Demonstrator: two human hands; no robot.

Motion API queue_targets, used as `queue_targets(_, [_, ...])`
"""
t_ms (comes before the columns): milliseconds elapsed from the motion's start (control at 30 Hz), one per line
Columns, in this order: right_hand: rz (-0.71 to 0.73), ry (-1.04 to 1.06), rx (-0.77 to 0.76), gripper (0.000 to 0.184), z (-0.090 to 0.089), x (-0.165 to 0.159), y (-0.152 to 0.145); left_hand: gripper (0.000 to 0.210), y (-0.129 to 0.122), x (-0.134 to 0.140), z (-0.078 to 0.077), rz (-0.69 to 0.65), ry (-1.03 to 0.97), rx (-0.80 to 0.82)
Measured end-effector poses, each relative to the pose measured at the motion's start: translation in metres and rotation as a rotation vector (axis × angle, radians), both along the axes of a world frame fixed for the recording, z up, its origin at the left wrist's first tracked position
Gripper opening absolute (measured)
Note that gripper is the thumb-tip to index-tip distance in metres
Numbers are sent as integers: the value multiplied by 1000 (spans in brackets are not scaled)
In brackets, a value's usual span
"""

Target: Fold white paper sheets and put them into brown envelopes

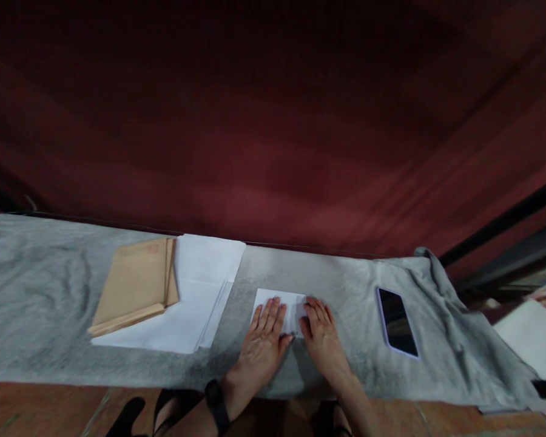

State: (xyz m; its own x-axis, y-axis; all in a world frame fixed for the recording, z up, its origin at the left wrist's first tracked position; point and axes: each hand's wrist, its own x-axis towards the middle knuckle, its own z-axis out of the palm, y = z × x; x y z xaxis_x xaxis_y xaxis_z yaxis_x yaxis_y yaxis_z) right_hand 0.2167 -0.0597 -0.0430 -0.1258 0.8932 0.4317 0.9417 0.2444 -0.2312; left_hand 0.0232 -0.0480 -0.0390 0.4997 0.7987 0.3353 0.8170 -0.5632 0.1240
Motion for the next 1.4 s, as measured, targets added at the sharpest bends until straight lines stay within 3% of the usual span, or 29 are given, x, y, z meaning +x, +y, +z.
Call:
queue_targets(267, [90, -40, -42, 49, 5, -33, -4, 58, 3, -6, -8, 34, 32, 24])
queue_targets(500, [-2, -81, 54, 51, -8, -37, -5, 60, 11, -14, -13, 121, 27, 52])
queue_targets(767, [-71, -181, 73, 57, -10, -23, -13, 71, 6, -29, -2, 231, 19, -3])
queue_targets(933, [-97, -182, 102, 60, -13, -19, -16, 64, 5, -29, 11, 274, -15, -106])
queue_targets(1167, [-95, -146, 75, 61, -13, -17, -14, 46, 29, -33, 23, 288, -335, -339])
queue_targets(1400, [14, -142, -58, 51, -11, 6, -7, 43, 47, -41, 19, 341, -824, -536])
